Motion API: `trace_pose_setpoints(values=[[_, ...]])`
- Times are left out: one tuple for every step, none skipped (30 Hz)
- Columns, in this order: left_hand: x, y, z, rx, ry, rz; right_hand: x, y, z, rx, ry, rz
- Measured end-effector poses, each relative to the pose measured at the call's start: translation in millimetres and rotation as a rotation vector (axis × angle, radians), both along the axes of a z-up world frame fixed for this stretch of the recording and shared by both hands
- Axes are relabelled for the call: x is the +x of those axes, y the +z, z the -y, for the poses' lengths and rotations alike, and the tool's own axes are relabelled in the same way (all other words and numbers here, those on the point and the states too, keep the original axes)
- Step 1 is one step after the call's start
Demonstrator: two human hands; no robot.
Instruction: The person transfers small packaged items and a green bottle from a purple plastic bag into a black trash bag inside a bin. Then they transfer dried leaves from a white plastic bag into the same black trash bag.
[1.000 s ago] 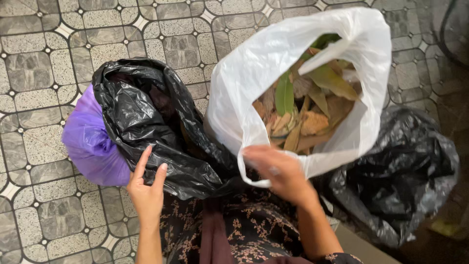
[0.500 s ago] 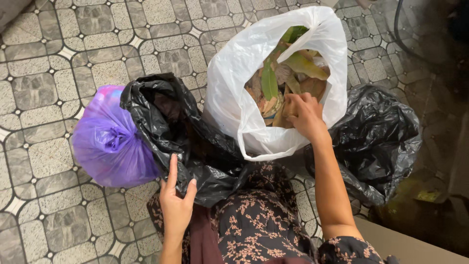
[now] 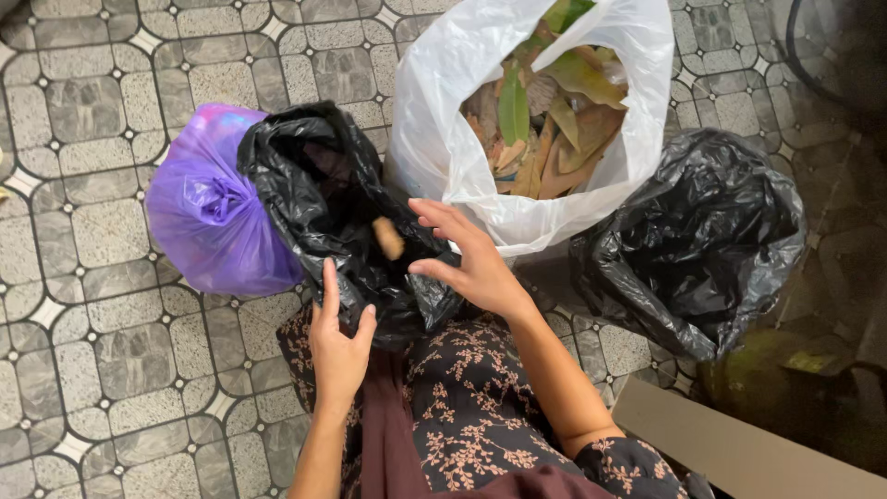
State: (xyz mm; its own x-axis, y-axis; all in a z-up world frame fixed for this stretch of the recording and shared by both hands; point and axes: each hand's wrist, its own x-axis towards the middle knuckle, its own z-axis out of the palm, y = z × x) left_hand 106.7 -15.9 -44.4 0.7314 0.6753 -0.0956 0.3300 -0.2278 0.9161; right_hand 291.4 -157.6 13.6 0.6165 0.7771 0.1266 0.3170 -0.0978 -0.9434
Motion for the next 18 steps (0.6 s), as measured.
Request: trace_pose_setpoints(values=[[0,3,2,-0.026,0.026,-0.046,4,1,6,0.002,-0.027,0.001],[1,5,3,-0.052,0.051,-0.092,10,2,15,0.004,-0.054,0.002],[-1,6,5,-0.043,0.049,-0.083,18,2,26,-0.024,-0.14,0.06],[-3,8,7,-0.034,0.047,-0.074,33,1,37,-0.053,-0.226,0.117],[-3,8,9,-0.025,0.046,-0.064,49,-2,48,-0.082,-0.311,0.175],[-2,9,11,0.011,0.02,-0.034,65,-5,58,-0.136,-0.349,0.199],[-2,9,14,0.046,-0.003,-0.007,83,-10,67,-0.192,-0.384,0.221],[-1,9,18,0.08,-0.027,0.02,102,-18,72,-0.211,-0.414,0.501],[-2,8,22,0.092,-0.043,0.039,116,-29,74,-0.228,-0.429,0.778],[-2,7,27,0.104,-0.06,0.058,126,-41,77,-0.303,-0.43,0.704],[-2,7,31,0.118,-0.072,0.079,135,-53,79,-0.374,-0.425,0.632],[-2,7,35,0.102,-0.072,0.055,139,-64,82,-0.443,-0.419,0.559],[-3,7,39,0.086,-0.071,0.034,141,-74,86,-0.438,-0.434,0.443],[-5,7,41,0.07,-0.071,0.012,141,-84,88,-0.432,-0.446,0.328],[-7,7,43,0.08,-0.076,0.019,141,-92,90,-0.426,-0.458,0.213],[-8,7,43,0.091,-0.081,0.027,140,-97,92,-0.416,-0.446,0.17],[-11,6,44,0.099,-0.087,0.036,138,-100,96,-0.407,-0.434,0.13],[-13,5,45,0.103,-0.083,0.026,136,-101,98,-0.399,-0.422,0.089]])
